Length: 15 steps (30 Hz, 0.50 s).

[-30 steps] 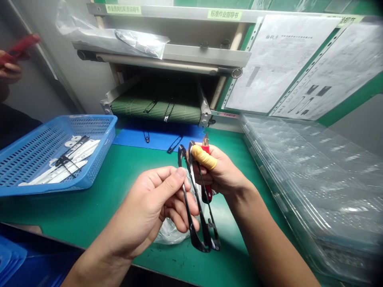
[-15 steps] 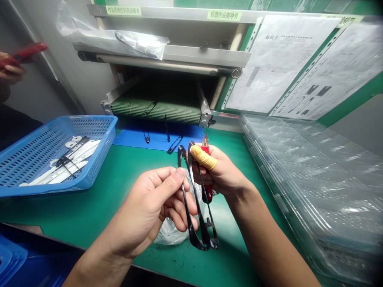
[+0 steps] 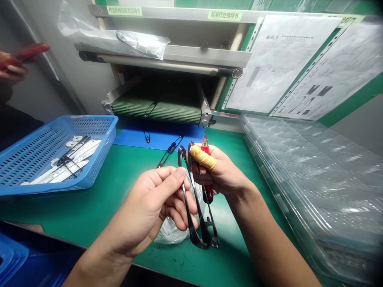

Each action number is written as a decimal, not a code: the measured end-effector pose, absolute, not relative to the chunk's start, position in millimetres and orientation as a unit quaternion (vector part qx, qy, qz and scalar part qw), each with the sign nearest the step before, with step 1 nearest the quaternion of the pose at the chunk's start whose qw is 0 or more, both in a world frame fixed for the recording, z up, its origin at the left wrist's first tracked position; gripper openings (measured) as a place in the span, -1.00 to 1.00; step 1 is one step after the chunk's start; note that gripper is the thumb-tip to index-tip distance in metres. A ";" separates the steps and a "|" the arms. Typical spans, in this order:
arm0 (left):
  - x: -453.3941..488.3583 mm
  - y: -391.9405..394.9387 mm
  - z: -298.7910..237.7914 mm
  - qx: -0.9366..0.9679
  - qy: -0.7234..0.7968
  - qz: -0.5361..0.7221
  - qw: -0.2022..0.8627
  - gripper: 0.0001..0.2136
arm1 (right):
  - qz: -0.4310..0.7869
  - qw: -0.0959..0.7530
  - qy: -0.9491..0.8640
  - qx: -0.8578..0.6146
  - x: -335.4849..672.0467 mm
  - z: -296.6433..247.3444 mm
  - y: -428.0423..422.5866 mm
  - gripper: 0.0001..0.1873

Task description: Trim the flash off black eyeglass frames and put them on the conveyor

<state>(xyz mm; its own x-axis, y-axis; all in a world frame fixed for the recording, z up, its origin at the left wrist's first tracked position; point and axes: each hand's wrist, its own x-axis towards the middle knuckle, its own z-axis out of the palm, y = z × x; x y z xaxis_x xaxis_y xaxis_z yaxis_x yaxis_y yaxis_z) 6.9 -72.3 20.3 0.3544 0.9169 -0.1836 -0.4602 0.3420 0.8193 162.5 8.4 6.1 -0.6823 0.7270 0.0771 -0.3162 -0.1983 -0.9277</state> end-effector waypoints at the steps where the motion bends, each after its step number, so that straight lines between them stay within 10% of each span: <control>1: 7.1 -72.2 20.4 0.342 0.333 0.460 0.749 -0.75 | 0.749 0.347 -0.530 -0.195 162.5 6.2 8.3 -0.56; 15: 8.8 -70.4 21.7 0.336 0.333 0.458 0.752 -0.74 | 0.747 0.348 -0.533 -0.192 162.9 4.8 8.7 -0.57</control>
<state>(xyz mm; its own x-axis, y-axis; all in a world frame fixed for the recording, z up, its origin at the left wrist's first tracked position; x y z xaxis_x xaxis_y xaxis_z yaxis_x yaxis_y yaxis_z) 8.8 -70.4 21.7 0.3577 0.9136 -0.1934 -0.4658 0.3541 0.8109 162.9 8.7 4.8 -0.6835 0.7250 0.0847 -0.3159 -0.1891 -0.9298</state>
